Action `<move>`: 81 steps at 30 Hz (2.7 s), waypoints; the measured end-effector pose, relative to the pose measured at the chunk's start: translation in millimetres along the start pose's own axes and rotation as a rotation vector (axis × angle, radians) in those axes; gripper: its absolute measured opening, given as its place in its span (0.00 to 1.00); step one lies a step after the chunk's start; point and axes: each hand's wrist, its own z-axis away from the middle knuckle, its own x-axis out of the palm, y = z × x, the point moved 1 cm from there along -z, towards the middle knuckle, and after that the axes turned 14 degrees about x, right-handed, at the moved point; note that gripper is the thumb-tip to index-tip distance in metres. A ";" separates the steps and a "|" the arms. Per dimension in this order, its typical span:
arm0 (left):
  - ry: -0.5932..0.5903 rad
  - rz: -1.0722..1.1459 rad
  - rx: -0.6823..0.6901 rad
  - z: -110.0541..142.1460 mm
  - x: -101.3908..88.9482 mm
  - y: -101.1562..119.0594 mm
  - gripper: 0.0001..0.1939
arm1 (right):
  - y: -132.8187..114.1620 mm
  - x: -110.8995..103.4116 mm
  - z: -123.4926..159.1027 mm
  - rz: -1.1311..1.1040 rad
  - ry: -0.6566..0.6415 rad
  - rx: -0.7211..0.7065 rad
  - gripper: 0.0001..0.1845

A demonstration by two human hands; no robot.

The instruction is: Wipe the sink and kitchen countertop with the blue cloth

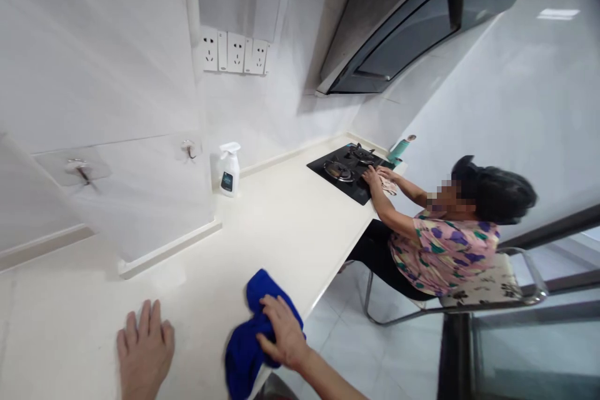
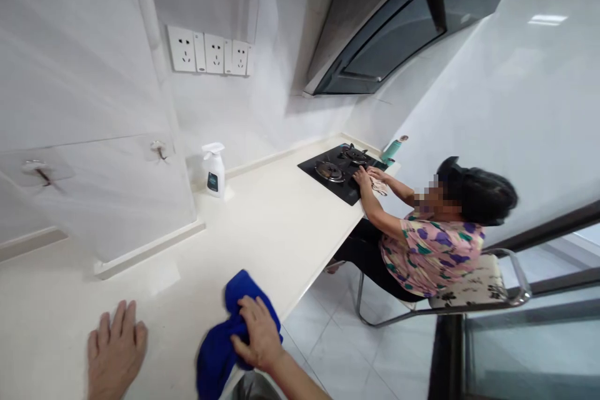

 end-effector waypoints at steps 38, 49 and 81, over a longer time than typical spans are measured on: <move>-0.080 0.165 -0.014 -4.4 -7.6 -36.1 0.23 | -129.4 75.5 31.9 -0.019 -0.378 -0.578 0.35; -0.123 0.092 0.242 1.7 -14.8 -96.7 0.26 | 51.4 -33.0 23.1 0.177 0.074 0.031 0.30; -0.332 -0.001 -0.109 4.4 -36.5 -73.7 0.27 | -134.1 119.2 -56.8 0.015 0.045 -0.317 0.33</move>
